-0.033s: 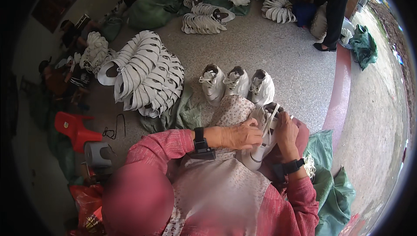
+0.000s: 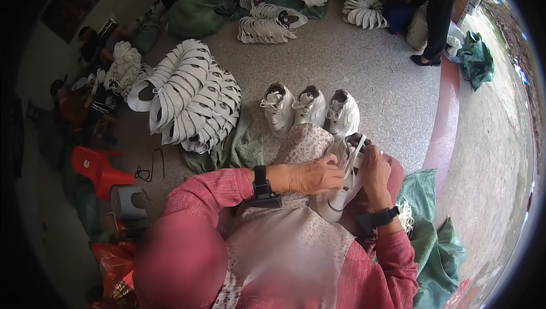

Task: The person sits on the floor and laces a white sneaker by hand. They thread a long white lace through the eyelets, pull it tight, and adjust the fit repeatedly. The person works on a single shoe while surrounded by stacks of similar footwear.

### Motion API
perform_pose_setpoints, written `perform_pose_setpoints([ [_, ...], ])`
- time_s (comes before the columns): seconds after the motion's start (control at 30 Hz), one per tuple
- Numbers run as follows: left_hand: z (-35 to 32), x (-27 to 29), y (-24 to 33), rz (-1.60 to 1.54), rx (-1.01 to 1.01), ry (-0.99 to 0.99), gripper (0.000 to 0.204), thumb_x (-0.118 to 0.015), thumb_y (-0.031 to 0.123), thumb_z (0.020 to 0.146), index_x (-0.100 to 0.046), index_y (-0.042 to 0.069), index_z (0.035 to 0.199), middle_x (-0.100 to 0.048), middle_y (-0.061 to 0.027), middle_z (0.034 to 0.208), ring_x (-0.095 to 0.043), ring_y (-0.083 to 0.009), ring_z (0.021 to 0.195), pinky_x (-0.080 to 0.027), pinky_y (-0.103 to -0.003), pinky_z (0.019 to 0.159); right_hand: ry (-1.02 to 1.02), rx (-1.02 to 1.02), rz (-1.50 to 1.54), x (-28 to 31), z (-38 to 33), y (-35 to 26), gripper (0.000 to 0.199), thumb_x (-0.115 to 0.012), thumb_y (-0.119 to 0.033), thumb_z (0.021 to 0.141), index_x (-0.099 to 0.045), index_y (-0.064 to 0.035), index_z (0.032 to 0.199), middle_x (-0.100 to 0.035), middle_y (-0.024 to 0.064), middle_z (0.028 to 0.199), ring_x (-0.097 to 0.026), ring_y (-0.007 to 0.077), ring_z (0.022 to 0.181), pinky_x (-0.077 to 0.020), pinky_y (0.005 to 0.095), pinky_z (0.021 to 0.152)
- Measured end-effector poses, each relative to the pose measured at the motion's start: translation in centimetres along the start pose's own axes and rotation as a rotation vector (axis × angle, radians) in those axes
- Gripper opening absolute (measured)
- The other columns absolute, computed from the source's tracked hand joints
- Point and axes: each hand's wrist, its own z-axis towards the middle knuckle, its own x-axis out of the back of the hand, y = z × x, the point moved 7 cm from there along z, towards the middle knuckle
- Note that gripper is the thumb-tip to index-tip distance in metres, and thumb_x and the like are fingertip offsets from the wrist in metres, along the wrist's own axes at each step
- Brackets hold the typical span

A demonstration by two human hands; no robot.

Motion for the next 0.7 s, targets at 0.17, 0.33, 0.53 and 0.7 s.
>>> perform_pose_setpoints([
  [0.17,0.9,1.1,0.7,0.222,-0.103,-0.060,0.003,-0.060,0.013,0.082,-0.061,0.013,0.085,-0.055,-0.0017,0.085,-0.061,-0.0175,0.087,-0.043,-0.034,0.087,-0.027,-0.082,0.329,-0.3,0.2,2.0,0.014,-0.052,-0.016,0.100,-0.061,-0.0069,0.107,-0.071,0.0166,0.087,-0.069,0.0359,0.084,-0.0530,0.0437,0.071],
  [0.33,1.5,2.0,1.3,0.278,-0.149,-0.038,0.002,-0.059,0.013,0.081,-0.060,0.012,0.082,-0.056,-0.0007,0.087,-0.061,-0.0168,0.087,-0.047,-0.032,0.080,-0.052,-0.102,0.463,-0.4,0.5,3.0,0.021,-0.052,-0.020,0.101,-0.064,-0.0033,0.102,-0.071,0.0164,0.090,-0.070,0.0330,0.085,-0.0522,0.0406,0.075],
  [0.53,1.9,2.4,1.9,0.315,-0.192,-0.094,0.003,-0.059,0.014,0.081,-0.060,0.011,0.081,-0.056,-0.0010,0.087,-0.060,-0.0164,0.087,-0.047,-0.032,0.080,-0.068,-0.189,0.472,0.0,0.6,2.3,0.022,-0.052,-0.021,0.102,-0.064,-0.0030,0.100,-0.071,0.0157,0.088,-0.069,0.0318,0.083,-0.0519,0.0397,0.075],
  [0.7,1.8,1.4,1.0,0.157,-0.121,0.002,0.012,-0.066,0.014,0.077,-0.061,0.009,0.087,-0.059,-0.0049,0.090,-0.060,-0.0211,0.088,-0.047,-0.035,0.080,-0.090,-0.177,0.426,-0.1,0.7,2.2,0.022,-0.053,-0.023,0.101,-0.063,-0.0040,0.100,-0.069,0.0191,0.085,-0.068,0.0358,0.081,-0.0512,0.0429,0.071],
])
